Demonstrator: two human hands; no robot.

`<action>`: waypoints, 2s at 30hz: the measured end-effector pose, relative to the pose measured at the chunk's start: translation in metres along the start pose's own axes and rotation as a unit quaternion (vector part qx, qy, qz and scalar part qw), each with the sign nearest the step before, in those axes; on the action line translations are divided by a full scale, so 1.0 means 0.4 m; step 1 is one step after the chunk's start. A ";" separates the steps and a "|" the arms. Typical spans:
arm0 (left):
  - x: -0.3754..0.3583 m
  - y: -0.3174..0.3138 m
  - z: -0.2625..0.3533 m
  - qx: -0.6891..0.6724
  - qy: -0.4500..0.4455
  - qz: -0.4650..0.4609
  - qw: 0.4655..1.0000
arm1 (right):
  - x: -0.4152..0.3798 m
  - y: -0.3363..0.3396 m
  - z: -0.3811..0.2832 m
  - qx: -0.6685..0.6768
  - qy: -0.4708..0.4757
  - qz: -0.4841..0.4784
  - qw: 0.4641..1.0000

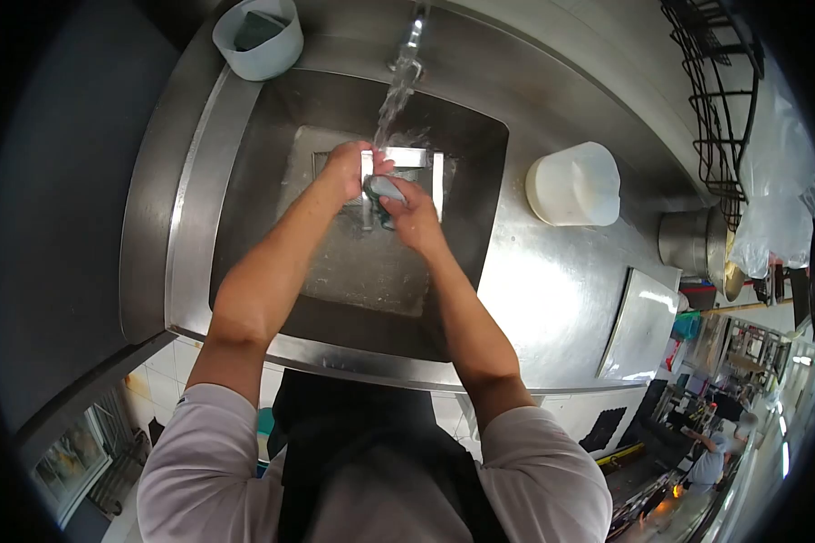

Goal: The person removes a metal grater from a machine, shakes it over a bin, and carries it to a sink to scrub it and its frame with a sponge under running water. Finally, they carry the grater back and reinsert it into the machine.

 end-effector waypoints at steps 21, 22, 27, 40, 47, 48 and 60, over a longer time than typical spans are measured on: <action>-0.221 0.144 0.158 0.444 -0.285 0.092 0.845 | 0.196 -0.081 0.005 0.066 0.060 -0.006 0.996; -0.223 0.151 0.151 0.443 -0.295 0.082 0.843 | 0.239 -0.064 0.016 0.227 0.057 -0.004 0.972; -0.239 0.135 0.156 0.466 -0.346 0.029 0.814 | 0.204 -0.079 0.041 0.053 -0.032 -0.097 0.993; -0.276 0.039 0.201 0.593 -0.371 0.102 0.707 | 0.121 -0.171 0.053 -0.188 0.105 -0.376 0.901; -0.188 0.087 0.209 0.585 -0.318 0.123 0.735 | 0.197 -0.017 0.085 0.067 -0.055 -0.112 0.990; -0.190 0.083 0.210 0.590 -0.324 0.117 0.730 | 0.165 0.012 0.039 0.037 -0.075 -0.102 0.991; -0.049 -0.004 0.135 0.413 -0.116 -0.023 0.903 | 0.069 0.154 0.114 0.191 -0.060 0.116 0.973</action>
Point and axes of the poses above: each hand's wrist, its own x-axis towards the middle knuckle, its own y-axis out of the back of the hand, z = x × y, the point moved 9 cm from there along x, towards the middle knuckle, and after that the axes turned 5 degrees about x, right-handed, at the moved point
